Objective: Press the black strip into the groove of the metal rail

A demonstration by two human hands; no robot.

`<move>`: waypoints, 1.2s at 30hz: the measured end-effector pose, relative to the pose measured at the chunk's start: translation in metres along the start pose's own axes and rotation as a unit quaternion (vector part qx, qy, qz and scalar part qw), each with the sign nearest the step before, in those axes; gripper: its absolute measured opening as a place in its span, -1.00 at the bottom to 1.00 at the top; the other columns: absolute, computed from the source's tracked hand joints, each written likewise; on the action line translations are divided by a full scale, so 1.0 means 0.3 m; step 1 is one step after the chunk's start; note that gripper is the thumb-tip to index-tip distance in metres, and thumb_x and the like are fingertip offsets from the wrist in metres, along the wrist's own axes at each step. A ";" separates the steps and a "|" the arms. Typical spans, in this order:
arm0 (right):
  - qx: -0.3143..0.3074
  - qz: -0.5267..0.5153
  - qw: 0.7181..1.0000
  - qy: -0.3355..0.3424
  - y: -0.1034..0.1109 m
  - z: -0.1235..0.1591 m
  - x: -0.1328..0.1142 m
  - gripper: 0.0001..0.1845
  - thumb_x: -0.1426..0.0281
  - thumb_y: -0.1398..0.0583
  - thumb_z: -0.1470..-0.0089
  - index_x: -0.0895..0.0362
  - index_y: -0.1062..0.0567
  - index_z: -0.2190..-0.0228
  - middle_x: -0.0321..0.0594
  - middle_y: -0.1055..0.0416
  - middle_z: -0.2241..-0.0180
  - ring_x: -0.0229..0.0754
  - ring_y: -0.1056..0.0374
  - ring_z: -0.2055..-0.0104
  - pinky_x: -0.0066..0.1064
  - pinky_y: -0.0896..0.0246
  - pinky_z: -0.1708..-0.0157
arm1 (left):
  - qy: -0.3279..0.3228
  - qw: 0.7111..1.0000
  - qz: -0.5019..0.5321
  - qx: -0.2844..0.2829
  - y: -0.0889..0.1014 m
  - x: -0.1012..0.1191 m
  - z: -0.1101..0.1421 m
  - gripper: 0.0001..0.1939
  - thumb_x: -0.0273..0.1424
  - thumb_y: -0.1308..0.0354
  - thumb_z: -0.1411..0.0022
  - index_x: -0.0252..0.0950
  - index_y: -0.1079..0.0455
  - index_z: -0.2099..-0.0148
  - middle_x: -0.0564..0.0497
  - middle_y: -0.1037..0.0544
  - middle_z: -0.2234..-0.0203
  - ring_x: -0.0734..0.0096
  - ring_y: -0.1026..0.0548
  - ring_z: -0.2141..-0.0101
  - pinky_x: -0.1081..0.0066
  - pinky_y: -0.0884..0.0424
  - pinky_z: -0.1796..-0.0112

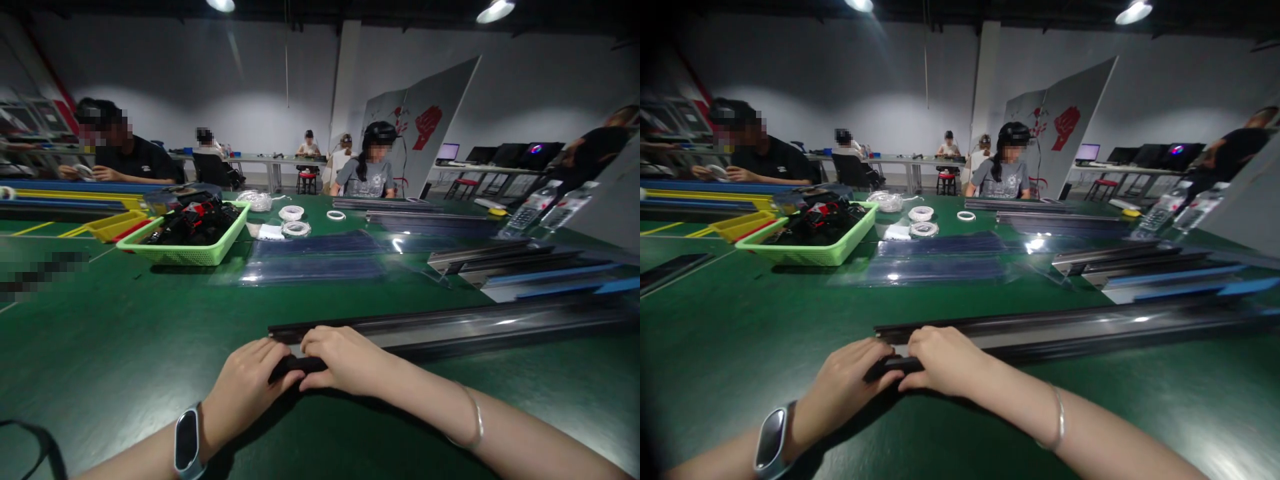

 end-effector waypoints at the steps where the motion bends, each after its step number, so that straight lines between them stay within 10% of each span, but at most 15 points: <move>1: 0.001 -0.008 1.000 -0.001 -0.010 -0.001 0.004 -0.59 0.10 -0.20 0.02 0.17 -0.48 0.24 -0.17 -0.45 0.24 -0.14 -0.36 0.18 -0.40 -0.22 0.21 | -0.006 1.000 -0.017 -0.002 0.003 0.000 0.000 -0.82 -0.26 -0.05 -0.24 -0.29 -0.31 0.26 -0.03 -0.47 0.41 0.31 -0.46 0.38 0.31 -0.42 0.35; 20: -0.001 -0.097 0.995 -0.009 -0.028 0.011 0.027 -0.65 0.31 -0.20 -0.06 0.10 -0.42 0.09 -0.23 -0.32 -0.05 -0.15 -0.24 -0.05 -0.35 -0.13 -0.05 | -0.034 0.994 -0.094 0.044 0.014 0.014 -0.006 -0.77 -0.28 0.05 -0.28 -0.33 -0.32 0.21 -0.12 -0.55 0.32 0.25 -0.54 0.31 0.30 -0.52 0.30; 36: -0.006 -0.152 0.987 -0.044 0.004 0.004 0.012 -0.60 0.22 -0.13 -0.08 0.02 -0.33 0.03 -0.24 -0.42 0.09 -0.15 -0.33 0.07 -0.36 -0.19 0.08 | -0.040 0.996 -0.078 0.026 0.016 0.006 -0.012 -0.73 -0.27 0.13 -0.33 -0.34 -0.30 0.23 -0.13 -0.55 0.34 0.26 -0.54 0.32 0.32 -0.54 0.35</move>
Point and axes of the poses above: each hand's wrist, its own z-axis away from the middle knuckle, its own y-axis out of the back of the hand, x = y × z, the point moved 4 cm from there along -z, towards the middle knuckle
